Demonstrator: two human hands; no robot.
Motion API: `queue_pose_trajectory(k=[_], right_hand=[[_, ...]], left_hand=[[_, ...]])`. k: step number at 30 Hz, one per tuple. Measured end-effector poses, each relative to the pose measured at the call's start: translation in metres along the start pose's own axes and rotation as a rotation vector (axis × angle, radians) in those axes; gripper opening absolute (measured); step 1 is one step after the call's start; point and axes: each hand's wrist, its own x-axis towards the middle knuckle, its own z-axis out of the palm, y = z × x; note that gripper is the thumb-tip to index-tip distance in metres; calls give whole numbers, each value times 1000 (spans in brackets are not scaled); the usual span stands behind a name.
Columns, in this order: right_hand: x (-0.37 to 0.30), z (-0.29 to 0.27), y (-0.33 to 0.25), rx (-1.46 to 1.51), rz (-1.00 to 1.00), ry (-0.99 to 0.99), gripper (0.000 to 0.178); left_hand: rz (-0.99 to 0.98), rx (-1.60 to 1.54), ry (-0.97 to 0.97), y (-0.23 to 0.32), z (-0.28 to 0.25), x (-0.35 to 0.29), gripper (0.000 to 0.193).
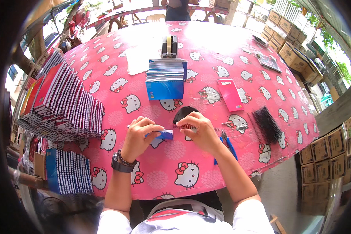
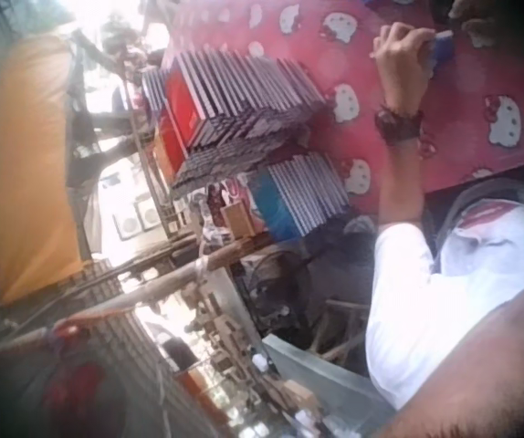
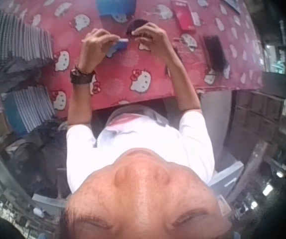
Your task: The person manually threads a black spiral coil through the pre-punched holes of a blue notebook cover and pages, using a black guide tool to facilitate the rotation, and clips the excess coil using blue clippers before placing the finished notebook onto a stack.
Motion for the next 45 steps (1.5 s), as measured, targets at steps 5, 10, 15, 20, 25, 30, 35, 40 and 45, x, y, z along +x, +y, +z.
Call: queue_pose_trajectory(k=[5, 10, 15, 20, 25, 30, 35, 40, 45], right_hand=[[1, 7, 3, -90, -75, 46, 25], [3, 12, 5, -196, -143, 111, 23], [2, 16, 4, -127, -124, 71, 21], [-2, 3, 14, -28, -76, -186, 24], [-2, 5, -11, -92, -47, -140, 29], [-1, 6, -10, 25, 136, -261, 32], [32, -23, 34, -360, -162, -55, 24], [39, -24, 45, -452, -98, -432, 51], [41, -16, 42, -476, -26, -434, 65]], left_hand=[[1, -3, -3, -1, 1, -1, 17], [4, -10, -4, -1, -1, 0, 16], [-3, -27, -3, -1, -1, -2, 16], [-14, -17, -1, -1, 1, -3, 17], [-28, 16, 63, 12, 4, -1, 23], [24, 48, 13, 15, 17, -4, 25], [49, 98, -28, 17, 20, -2, 20], [67, 25, -87, 12, 10, -3, 20], [23, 11, -98, 15, 9, -5, 19]])
